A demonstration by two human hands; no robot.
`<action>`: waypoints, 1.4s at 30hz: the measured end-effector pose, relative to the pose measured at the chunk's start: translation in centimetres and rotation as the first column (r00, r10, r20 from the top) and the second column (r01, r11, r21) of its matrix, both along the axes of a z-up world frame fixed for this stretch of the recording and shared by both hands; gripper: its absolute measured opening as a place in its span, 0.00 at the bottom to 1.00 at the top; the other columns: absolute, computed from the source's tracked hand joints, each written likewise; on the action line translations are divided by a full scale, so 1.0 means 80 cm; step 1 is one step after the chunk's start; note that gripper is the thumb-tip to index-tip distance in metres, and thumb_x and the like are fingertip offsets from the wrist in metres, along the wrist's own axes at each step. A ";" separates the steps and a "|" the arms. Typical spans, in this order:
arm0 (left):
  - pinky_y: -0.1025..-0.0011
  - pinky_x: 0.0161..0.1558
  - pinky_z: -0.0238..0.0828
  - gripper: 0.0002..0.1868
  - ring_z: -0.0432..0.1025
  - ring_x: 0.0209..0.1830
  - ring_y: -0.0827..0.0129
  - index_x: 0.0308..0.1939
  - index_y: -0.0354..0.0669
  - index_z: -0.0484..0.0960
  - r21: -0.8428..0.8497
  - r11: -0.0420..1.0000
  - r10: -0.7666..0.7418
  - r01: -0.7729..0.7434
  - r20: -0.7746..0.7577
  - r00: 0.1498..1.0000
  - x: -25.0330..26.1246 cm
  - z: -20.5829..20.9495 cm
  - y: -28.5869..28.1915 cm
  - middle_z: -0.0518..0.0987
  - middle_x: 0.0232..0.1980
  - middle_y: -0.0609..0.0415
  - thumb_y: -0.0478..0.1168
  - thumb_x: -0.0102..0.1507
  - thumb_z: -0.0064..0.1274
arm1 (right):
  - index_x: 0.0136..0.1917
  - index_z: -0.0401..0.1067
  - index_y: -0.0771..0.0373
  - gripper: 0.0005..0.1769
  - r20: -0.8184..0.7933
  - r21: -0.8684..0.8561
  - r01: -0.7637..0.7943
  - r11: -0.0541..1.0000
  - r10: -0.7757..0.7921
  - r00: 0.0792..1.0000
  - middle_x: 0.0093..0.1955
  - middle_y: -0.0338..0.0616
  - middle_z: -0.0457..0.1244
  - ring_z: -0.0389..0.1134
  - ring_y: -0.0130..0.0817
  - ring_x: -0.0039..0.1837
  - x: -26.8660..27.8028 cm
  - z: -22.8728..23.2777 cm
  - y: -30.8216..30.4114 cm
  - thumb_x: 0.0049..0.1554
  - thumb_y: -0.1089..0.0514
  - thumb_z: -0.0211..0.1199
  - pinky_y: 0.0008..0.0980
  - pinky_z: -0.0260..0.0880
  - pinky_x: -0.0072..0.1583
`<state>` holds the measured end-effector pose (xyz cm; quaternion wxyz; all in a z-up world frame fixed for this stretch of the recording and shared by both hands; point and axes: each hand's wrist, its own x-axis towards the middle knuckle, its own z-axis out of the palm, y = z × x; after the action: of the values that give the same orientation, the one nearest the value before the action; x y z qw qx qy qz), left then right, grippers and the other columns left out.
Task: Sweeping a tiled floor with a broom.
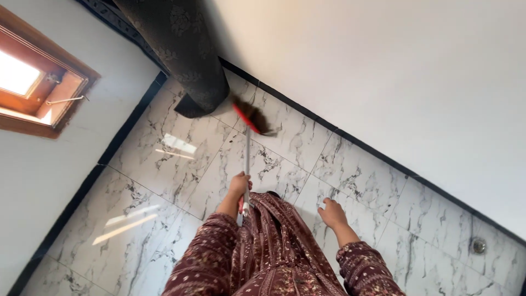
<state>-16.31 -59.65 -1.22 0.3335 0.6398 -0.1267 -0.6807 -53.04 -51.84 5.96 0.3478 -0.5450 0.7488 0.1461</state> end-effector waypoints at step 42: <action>0.57 0.65 0.69 0.27 0.73 0.64 0.50 0.65 0.47 0.77 0.254 0.907 -0.414 0.335 0.672 0.613 0.142 0.026 0.041 0.80 0.61 0.40 0.50 0.64 0.54 | 0.72 0.63 0.64 0.32 0.523 0.194 0.206 0.959 -0.279 0.805 0.46 0.60 0.71 0.68 0.40 0.35 0.075 0.059 -0.359 0.55 0.60 0.63 0.39 0.67 0.37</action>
<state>-4.91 -56.35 0.83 0.0748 0.8278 -0.3412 -0.4390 -47.03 -80.58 10.68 0.5965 -0.4402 0.6710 -0.0132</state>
